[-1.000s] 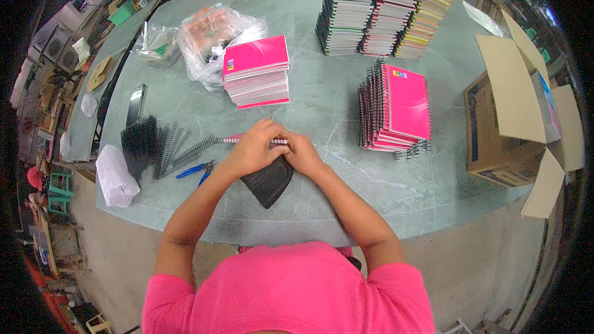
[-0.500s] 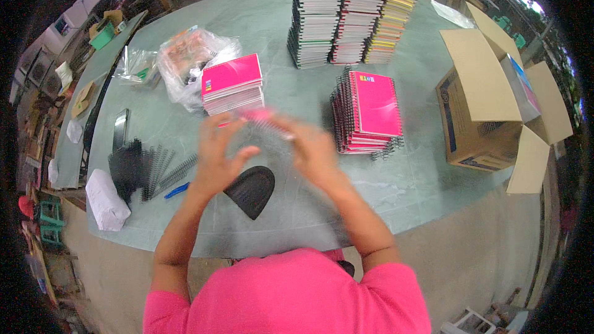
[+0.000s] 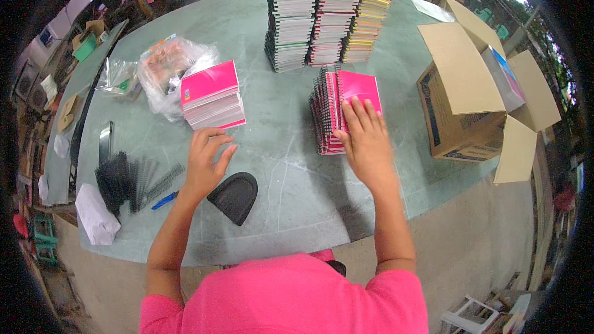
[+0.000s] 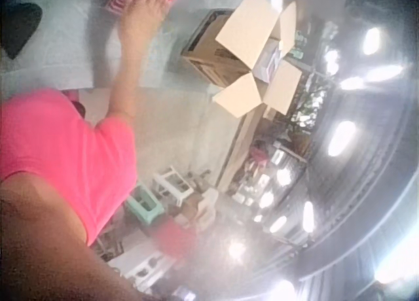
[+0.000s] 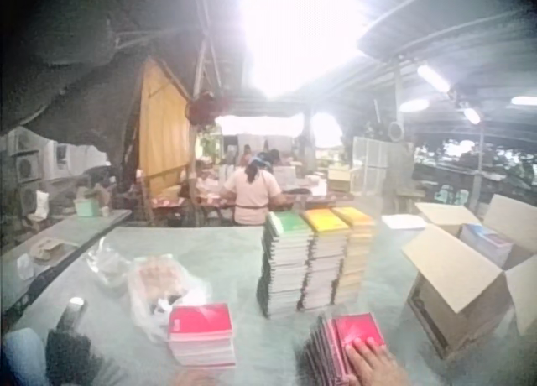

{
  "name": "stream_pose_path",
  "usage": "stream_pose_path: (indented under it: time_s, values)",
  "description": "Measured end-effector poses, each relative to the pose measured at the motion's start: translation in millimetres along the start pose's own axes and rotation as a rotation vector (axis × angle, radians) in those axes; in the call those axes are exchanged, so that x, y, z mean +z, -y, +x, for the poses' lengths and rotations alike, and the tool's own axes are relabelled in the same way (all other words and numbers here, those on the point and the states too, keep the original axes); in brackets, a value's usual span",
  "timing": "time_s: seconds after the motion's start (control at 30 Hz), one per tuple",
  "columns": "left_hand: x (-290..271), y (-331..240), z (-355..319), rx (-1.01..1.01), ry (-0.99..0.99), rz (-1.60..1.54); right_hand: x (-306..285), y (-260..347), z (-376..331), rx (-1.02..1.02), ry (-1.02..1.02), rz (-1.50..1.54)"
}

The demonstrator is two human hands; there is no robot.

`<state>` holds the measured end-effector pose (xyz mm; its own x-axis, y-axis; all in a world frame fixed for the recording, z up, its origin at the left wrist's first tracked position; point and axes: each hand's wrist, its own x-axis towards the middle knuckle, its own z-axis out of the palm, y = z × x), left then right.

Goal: The person threads a plastic spiral through the pre-punched holes of small notebooks, manually rotating the spiral until it spans the length of the spine. They pick up individual notebooks from a stack, insert the binding, and then place the finished notebooks into a new stack.

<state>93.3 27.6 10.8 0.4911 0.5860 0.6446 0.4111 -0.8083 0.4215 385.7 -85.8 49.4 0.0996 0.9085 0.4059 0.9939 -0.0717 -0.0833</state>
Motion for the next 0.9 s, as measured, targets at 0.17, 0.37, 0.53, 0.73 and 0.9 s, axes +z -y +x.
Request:
stream_pose_path:
  time_s: [0.17,0.37,0.53,0.73,0.9]
  values:
    - [-8.0,15.7,15.2,0.037,-0.03,0.082,9.6,11.7,3.6,-0.025,-0.023,0.038]
    - [-21.2,70.9,39.5,0.028,-0.151,0.594,-2.5,21.6,4.1,-0.017,-0.077,0.277]
    - [-27.6,89.9,29.2,0.053,-0.048,0.652,-6.5,49.4,14.9,-0.183,-0.217,0.571]
    - [-39.9,20.0,14.6,-0.077,-0.149,0.175,54.7,107.1,30.2,0.209,-0.27,1.442]
    - [-19.4,-11.2,-44.8,-0.381,0.115,-0.263,86.8,115.0,30.0,0.374,0.148,1.888]
